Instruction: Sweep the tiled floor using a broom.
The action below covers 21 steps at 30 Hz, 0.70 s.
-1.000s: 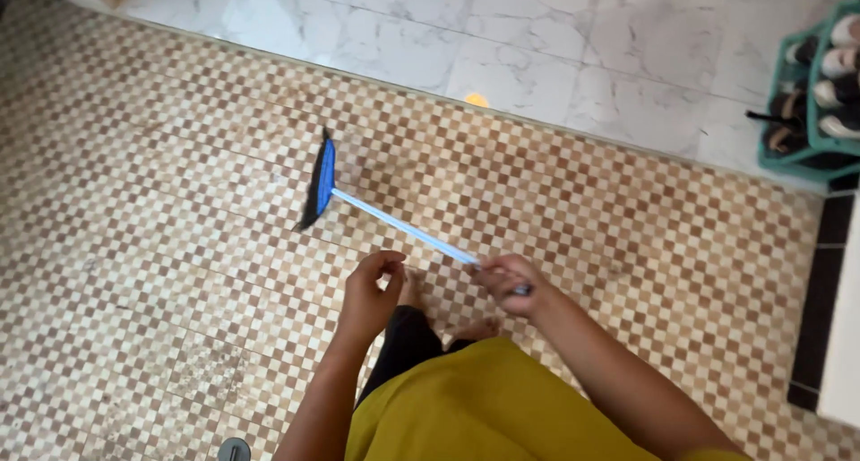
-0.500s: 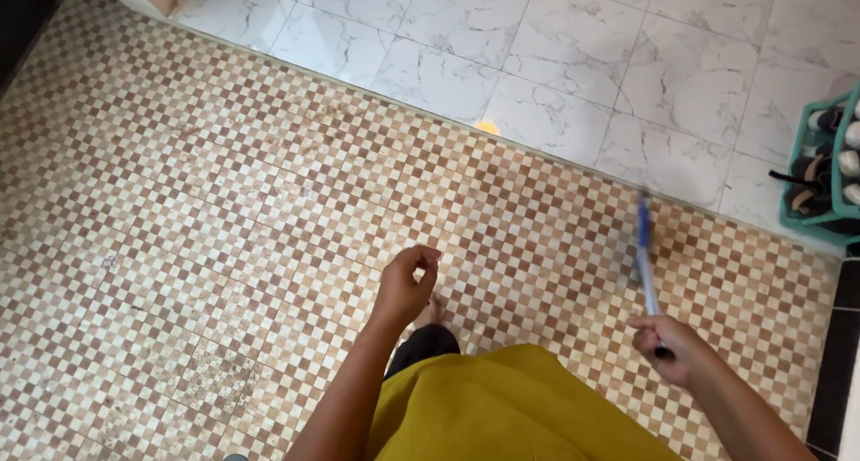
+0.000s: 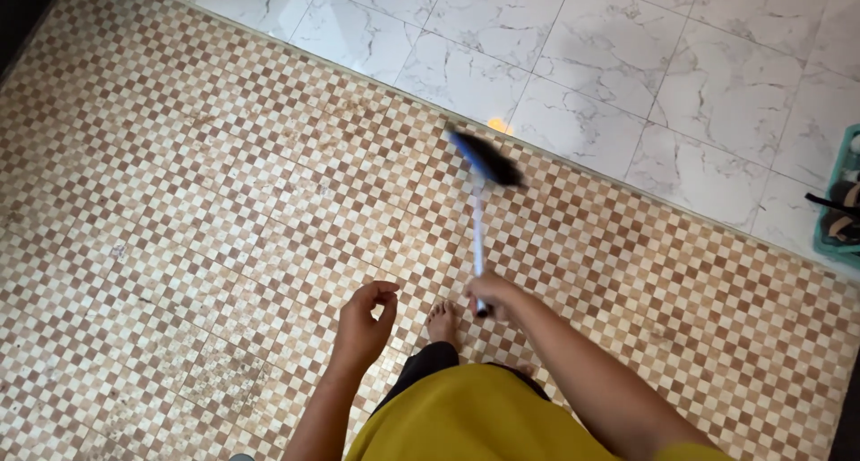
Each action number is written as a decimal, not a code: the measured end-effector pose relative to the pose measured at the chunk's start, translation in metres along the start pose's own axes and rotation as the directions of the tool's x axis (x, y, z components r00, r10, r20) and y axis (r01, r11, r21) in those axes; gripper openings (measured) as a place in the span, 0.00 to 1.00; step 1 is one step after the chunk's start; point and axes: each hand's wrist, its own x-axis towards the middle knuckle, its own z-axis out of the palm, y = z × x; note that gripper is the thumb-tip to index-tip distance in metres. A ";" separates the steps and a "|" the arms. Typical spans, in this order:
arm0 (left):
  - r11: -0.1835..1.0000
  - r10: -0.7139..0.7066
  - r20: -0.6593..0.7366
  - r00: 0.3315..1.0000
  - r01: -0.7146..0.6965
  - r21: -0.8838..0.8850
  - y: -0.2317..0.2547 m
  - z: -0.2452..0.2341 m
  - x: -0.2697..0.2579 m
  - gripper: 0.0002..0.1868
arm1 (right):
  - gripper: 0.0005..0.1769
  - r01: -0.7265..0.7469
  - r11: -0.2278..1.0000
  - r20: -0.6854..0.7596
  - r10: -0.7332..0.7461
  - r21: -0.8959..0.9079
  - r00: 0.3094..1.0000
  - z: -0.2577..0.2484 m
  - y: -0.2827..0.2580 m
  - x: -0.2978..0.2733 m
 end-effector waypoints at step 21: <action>0.996 -0.066 -0.111 0.992 0.059 -0.065 -0.039 -0.047 0.001 0.10 | 0.17 -0.058 0.898 -0.099 0.112 0.435 0.989 -0.031 0.050 -0.049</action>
